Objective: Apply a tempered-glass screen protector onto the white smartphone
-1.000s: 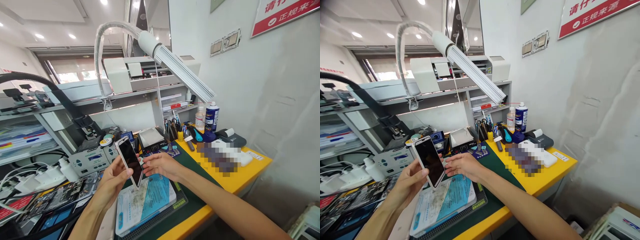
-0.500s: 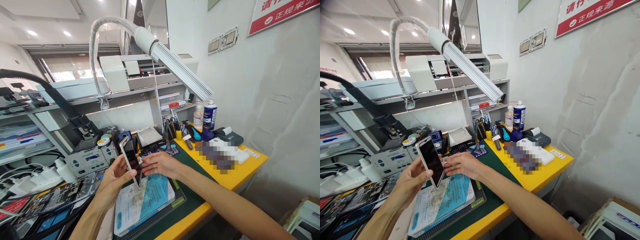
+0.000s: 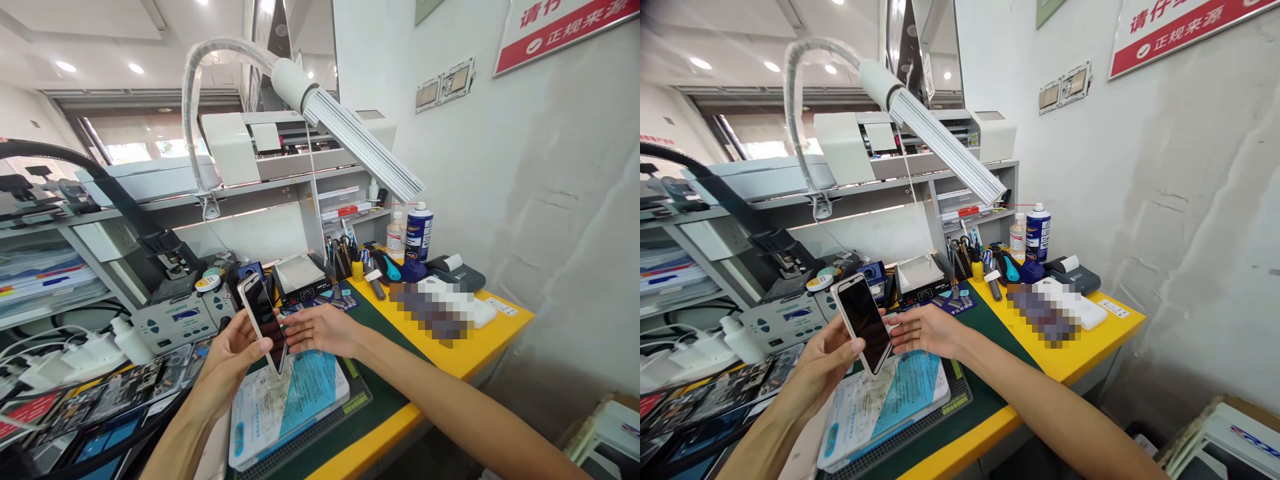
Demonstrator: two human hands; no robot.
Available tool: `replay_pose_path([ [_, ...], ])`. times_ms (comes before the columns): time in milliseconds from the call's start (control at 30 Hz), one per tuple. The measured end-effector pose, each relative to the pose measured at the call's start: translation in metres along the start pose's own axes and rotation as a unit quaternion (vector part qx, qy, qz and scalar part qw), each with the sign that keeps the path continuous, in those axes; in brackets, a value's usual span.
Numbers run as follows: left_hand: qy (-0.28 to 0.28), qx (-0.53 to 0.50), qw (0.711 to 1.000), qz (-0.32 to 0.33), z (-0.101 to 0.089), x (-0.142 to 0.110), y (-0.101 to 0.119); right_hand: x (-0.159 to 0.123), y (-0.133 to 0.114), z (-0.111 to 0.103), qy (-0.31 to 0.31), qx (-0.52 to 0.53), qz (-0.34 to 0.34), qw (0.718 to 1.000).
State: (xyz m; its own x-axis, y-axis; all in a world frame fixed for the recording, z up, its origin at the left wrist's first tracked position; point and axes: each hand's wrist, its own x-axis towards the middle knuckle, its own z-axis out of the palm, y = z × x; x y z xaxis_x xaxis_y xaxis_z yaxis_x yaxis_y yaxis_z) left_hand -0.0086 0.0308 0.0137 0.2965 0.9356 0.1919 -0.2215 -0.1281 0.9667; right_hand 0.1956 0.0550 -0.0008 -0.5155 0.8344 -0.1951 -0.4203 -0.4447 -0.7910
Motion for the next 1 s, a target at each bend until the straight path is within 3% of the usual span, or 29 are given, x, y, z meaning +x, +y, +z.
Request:
replay_pose_path([
  [200, 0.034, -0.008, 0.999, 0.008, 0.01, -0.002, 0.001, 0.001, 0.002, -0.001, -0.004, 0.002, 0.002, 1.0],
  [667, -0.017, -0.006, 1.0, -0.009, -0.001, 0.0, 0.001, 0.003, 0.004, -0.003, -0.006, 0.001, 0.006, 1.0],
  [1000, -0.007, -0.018, 1.0, -0.008, 0.004, -0.001, 0.001, 0.005, 0.005, -0.005, -0.007, 0.0, 0.012, 1.0],
])
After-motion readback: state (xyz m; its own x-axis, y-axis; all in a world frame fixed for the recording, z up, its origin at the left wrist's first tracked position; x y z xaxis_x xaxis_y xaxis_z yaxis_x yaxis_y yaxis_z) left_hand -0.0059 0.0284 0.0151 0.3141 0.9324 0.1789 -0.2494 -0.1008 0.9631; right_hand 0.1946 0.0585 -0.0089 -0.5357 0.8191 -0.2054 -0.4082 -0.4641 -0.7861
